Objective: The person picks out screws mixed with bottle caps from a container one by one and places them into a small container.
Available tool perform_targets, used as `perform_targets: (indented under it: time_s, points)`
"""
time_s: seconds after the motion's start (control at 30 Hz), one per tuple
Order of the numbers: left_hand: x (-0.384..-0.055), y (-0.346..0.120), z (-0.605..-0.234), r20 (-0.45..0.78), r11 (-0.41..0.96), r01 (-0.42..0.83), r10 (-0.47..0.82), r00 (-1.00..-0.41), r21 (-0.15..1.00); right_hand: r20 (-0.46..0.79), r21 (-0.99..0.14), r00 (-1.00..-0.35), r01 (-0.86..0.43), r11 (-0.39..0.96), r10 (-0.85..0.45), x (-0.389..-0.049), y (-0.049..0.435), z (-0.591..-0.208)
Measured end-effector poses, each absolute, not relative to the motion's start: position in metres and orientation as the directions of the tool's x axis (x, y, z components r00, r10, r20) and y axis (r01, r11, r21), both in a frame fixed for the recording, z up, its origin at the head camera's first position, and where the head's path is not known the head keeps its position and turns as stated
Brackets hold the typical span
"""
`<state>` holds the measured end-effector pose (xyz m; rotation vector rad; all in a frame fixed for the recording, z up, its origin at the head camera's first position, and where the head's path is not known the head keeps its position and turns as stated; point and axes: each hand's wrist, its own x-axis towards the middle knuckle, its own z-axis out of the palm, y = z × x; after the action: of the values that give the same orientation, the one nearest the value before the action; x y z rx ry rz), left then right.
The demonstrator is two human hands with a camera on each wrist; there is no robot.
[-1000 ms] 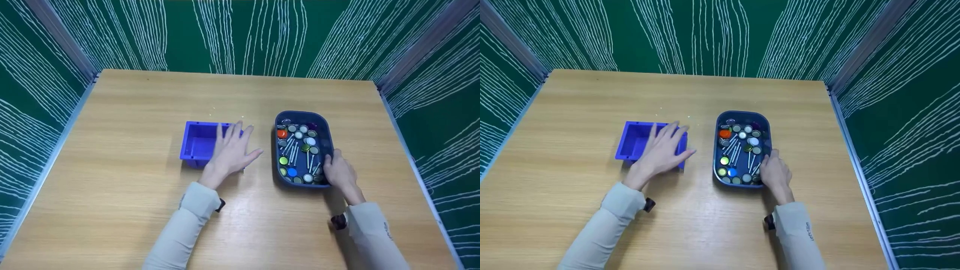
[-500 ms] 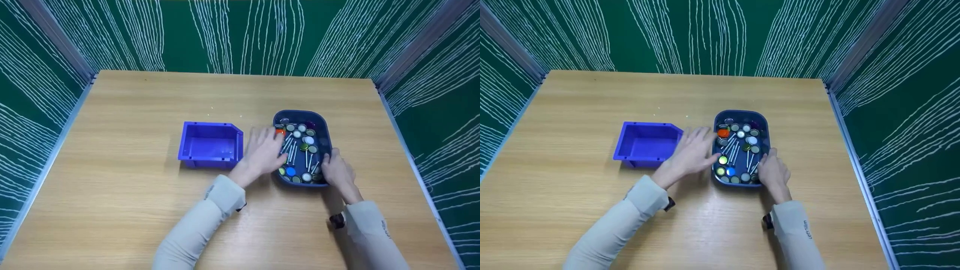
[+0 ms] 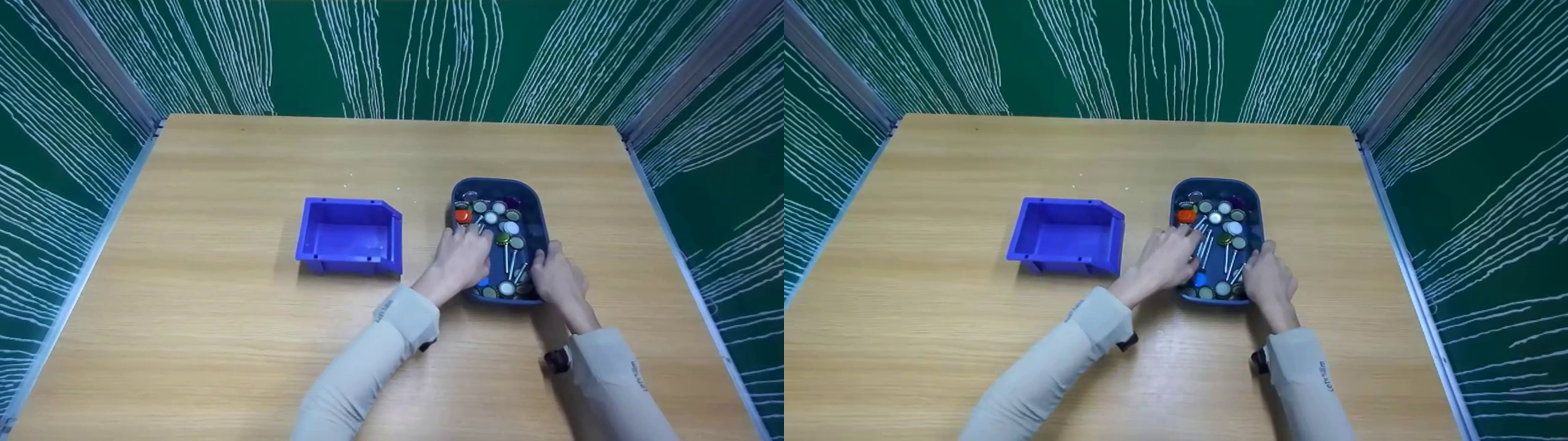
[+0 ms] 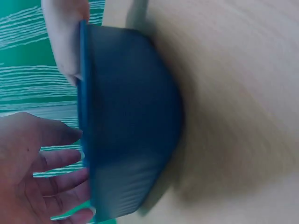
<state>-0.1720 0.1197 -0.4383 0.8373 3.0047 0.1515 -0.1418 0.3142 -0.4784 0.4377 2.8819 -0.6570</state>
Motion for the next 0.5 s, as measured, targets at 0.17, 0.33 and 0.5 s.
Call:
perform_targets:
  time_s: [0.17, 0.33, 0.5]
  points:
    - [-0.169, 0.134, -0.445, 0.015, 0.879, 0.477, 0.477, -0.879, 0.002, -0.177, -0.397, -0.951, 0.305, 0.866, 0.254, -0.141, 0.316, -0.478]
    - [-0.168, 0.148, -0.45, -0.041, 0.876, 0.483, 0.482, -0.875, -0.001, -0.167, -0.4, -0.952, 0.305, 0.865, 0.258, -0.142, 0.316, -0.478]
    - [-0.167, 0.154, -0.461, -0.147, 0.876, 0.482, 0.474, -0.868, -0.024, -0.192, -0.404, -0.947, 0.315, 0.858, 0.257, -0.142, 0.313, -0.479]
